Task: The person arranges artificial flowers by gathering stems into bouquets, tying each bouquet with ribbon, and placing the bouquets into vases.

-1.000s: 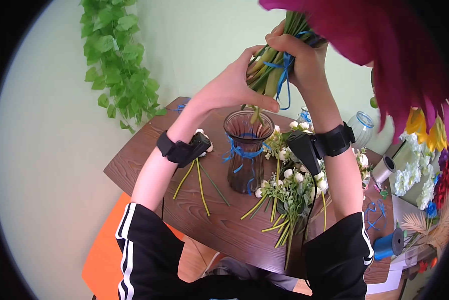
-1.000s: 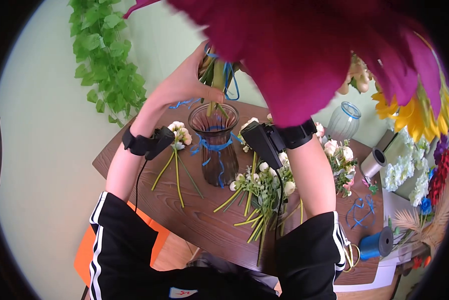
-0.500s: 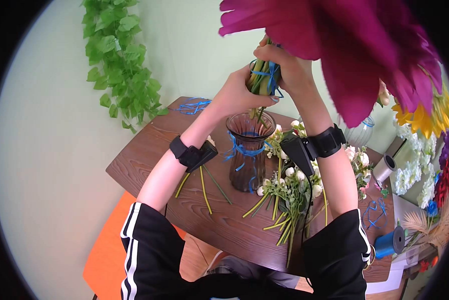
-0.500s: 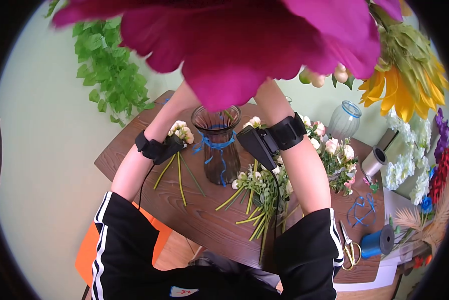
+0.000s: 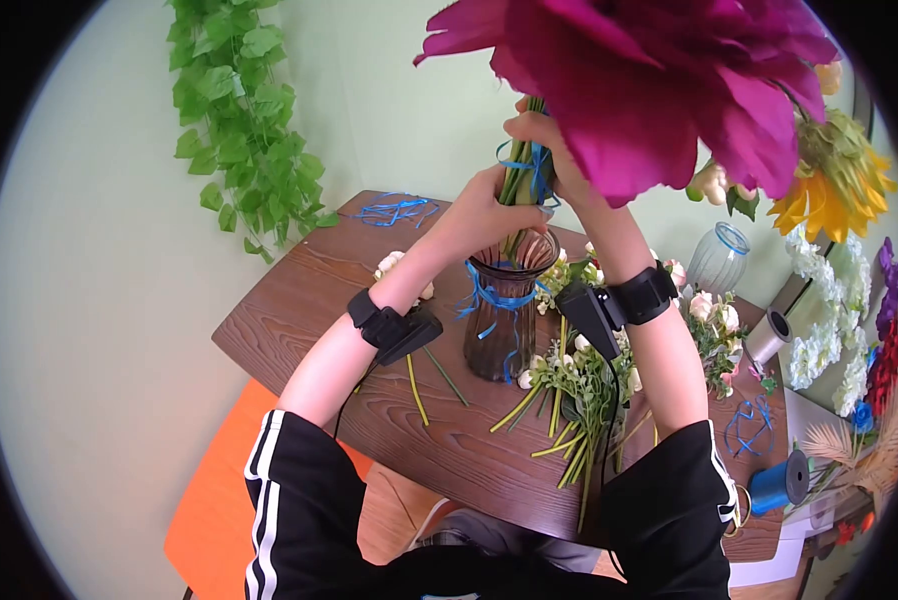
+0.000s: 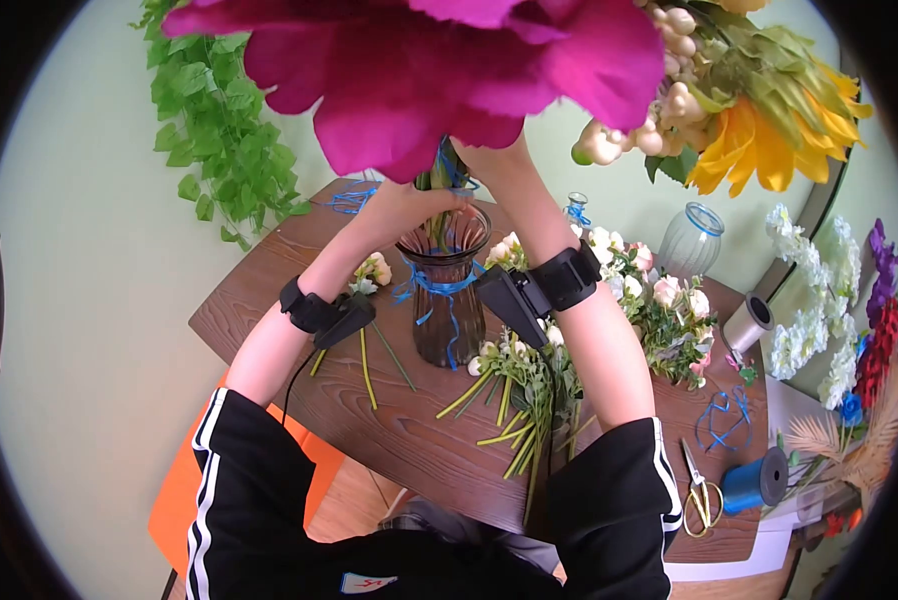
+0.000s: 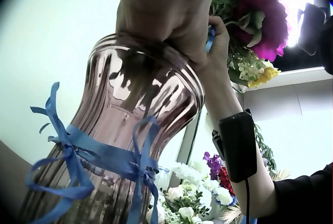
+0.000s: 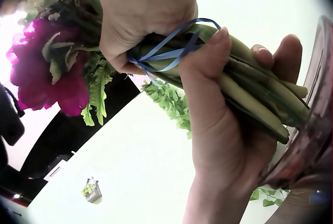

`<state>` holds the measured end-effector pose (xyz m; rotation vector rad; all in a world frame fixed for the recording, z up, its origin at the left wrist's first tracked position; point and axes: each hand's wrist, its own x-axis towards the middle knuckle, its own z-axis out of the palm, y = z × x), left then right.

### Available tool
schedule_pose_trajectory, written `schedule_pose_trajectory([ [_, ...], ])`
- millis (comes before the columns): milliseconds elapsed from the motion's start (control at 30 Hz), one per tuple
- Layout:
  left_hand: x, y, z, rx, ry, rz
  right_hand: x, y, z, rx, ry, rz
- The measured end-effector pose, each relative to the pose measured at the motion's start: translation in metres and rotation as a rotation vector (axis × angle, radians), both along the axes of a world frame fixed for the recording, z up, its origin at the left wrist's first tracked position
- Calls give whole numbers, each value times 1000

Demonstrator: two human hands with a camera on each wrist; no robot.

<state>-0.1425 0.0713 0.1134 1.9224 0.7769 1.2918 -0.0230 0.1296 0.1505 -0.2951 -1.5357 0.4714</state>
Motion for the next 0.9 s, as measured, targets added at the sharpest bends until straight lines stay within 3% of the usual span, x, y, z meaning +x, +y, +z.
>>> schedule_pose_trajectory([
  [200,-6,-11,5,-116,84,-141,3,-18,0,-124,-38,128],
  [300,-6,0,-5,9,190,-60,2,-39,6,-218,-64,142],
  [433,-8,-4,-8,90,370,63,-2,-57,2,4,-53,125],
  [533,-10,4,-21,198,343,125,-2,-58,0,-27,-86,103],
  [667,-14,6,-20,300,459,158,-7,-54,-5,-291,55,168],
  [900,-15,2,-17,341,575,233,-2,-43,-16,-270,51,167],
])
